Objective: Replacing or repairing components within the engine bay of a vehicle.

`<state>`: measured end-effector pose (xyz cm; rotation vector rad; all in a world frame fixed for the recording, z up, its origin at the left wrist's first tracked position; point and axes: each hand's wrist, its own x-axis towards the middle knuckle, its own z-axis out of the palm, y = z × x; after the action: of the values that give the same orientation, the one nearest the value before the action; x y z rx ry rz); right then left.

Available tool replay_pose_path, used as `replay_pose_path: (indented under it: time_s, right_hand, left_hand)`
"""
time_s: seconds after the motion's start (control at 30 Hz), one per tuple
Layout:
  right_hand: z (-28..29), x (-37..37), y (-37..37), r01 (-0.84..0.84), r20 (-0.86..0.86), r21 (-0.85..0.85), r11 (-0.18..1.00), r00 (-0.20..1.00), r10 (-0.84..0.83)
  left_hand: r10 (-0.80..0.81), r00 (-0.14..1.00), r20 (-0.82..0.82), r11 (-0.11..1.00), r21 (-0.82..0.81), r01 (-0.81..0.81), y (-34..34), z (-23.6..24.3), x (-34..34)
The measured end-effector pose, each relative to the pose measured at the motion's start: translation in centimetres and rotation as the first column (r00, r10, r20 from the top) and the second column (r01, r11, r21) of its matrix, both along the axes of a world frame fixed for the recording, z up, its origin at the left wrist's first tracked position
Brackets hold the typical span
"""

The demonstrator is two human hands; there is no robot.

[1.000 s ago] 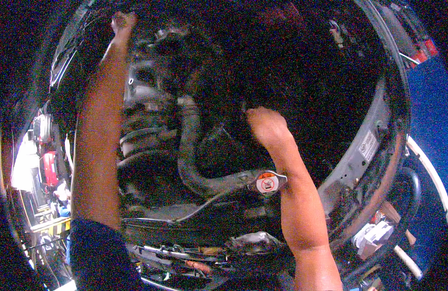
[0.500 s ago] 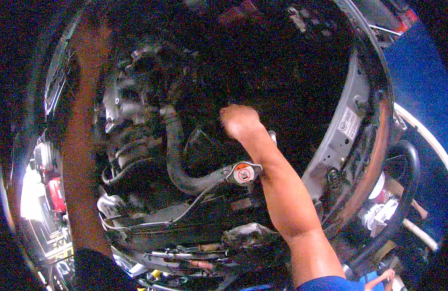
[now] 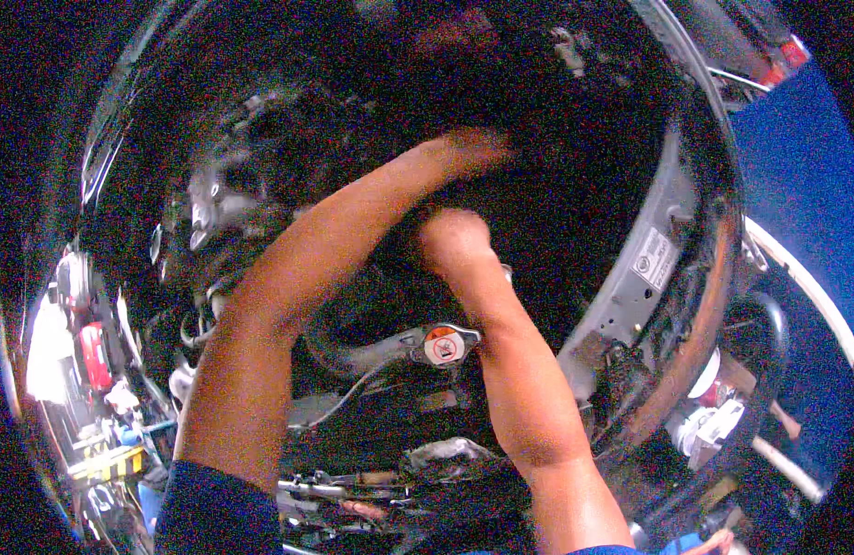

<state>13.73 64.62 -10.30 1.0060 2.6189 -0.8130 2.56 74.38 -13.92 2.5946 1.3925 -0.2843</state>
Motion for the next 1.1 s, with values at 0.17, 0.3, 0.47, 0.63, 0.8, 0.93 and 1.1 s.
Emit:
replay_pose_path:
  time_s: [0.17,0.3,0.47,0.63,0.8,0.93,1.1]
  right_hand:
    - [0.0,0.4,-0.1,0.012,-0.108,0.033,0.999,0.994,-0.008]
    - [0.4,0.4,0.6,-0.051,-0.084,0.099,0.994,0.995,0.06]
    - [-0.4,0.6,2.4,-0.028,-0.092,0.079,0.996,0.995,0.035]
    - [-3.2,0.7,5.3,0.029,-0.216,0.063,0.998,0.976,-0.015]
    - [-0.9,0.7,7.1,0.028,-0.548,0.094,0.995,0.836,0.029]
    - [6.4,2.3,4.5,0.061,-0.563,-0.489,0.87,0.74,-0.368]
    - [16.6,-0.6,0.1,-0.004,-0.745,-0.454,0.891,0.551,-0.376]
  left_hand:
    - [0.09,0.972,0.218,0.951,0.272,-0.15,-5.9,6.8,-1.2]
    - [0.249,0.875,0.416,0.846,0.346,-0.405,-19.6,14.7,-4.3]
    - [0.797,0.504,0.333,0.351,0.422,-0.836,-40.6,19.6,-10.4]
    - [0.932,0.011,0.362,-0.169,0.462,-0.871,-59.0,18.6,-13.0]
    - [0.81,-0.164,0.563,-0.426,0.372,-0.825,-69.1,12.7,-14.5]
    - [0.714,-0.176,0.678,-0.456,0.259,-0.852,-71.6,9.3,-15.2]
    - [0.559,-0.429,0.71,-0.6,-0.01,-0.8,-71.6,8.7,-14.8]
